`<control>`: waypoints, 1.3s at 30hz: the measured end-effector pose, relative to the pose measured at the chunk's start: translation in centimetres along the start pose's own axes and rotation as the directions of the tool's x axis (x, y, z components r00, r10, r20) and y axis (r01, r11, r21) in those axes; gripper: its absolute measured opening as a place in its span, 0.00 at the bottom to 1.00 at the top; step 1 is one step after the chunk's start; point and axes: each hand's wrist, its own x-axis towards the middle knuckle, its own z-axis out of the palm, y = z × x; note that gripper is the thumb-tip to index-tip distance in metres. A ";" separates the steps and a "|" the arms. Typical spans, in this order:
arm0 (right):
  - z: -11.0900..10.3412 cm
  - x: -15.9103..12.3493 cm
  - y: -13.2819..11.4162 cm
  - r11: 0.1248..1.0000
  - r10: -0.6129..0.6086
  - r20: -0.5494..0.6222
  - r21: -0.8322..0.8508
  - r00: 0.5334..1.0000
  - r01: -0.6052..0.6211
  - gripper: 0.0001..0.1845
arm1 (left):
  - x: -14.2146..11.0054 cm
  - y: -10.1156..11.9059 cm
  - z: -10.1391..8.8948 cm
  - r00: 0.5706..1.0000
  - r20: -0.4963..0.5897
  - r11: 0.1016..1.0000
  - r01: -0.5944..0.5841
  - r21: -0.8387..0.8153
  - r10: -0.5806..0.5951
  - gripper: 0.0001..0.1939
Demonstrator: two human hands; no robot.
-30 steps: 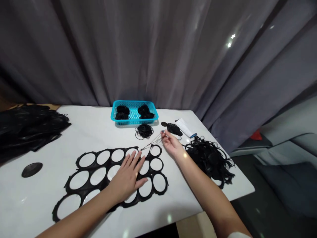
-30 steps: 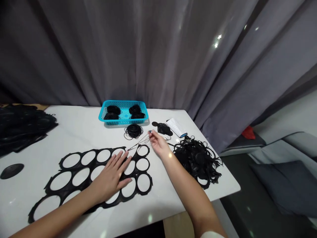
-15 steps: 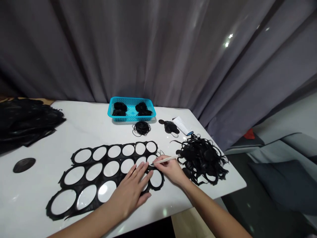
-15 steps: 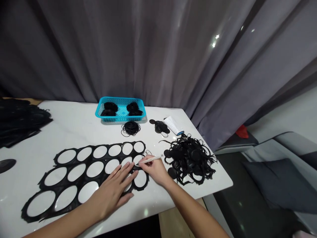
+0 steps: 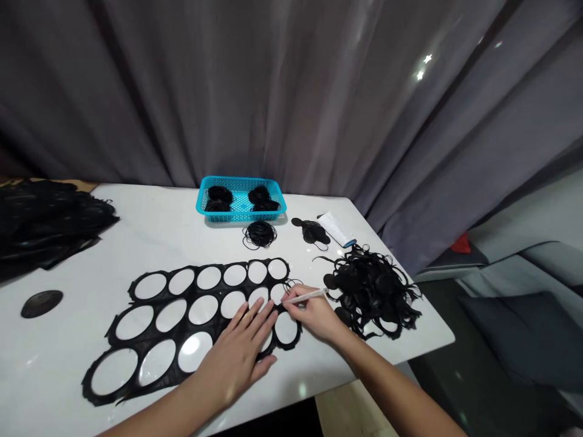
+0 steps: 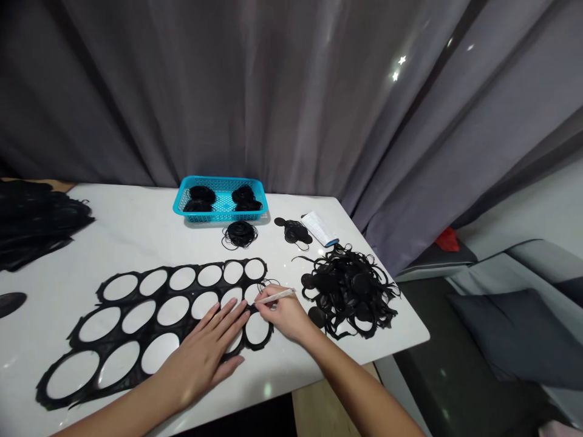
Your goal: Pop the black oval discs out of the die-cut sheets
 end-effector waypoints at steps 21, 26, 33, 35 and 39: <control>-0.9 0.6 1.0 0.810 -0.280 0.079 -0.515 0.957 0.280 0.09 | -0.2 0.0 0.3 0.999 -0.024 0.994 -0.025 -0.107 0.023 0.35; -7.3 4.1 2.0 0.839 -0.211 -0.492 -0.535 0.844 -0.102 0.09 | -0.5 -0.3 -0.1 0.999 0.028 0.989 -0.017 -0.145 0.022 0.35; -4.1 -0.3 0.2 0.969 0.210 -0.196 0.170 0.958 -0.177 0.10 | -1.8 1.0 -1.3 0.998 0.034 0.984 -0.048 -0.174 0.055 0.29; -1.9 -2.2 -0.4 0.925 0.249 -0.077 0.314 0.966 -0.213 0.11 | -2.0 1.4 -1.3 0.997 0.039 0.982 -0.060 -0.178 0.068 0.27; 0.5 -5.0 -1.3 0.957 0.153 0.022 0.246 0.988 -0.154 0.07 | -2.2 1.6 -0.9 0.997 0.042 0.983 -0.063 -0.172 0.072 0.27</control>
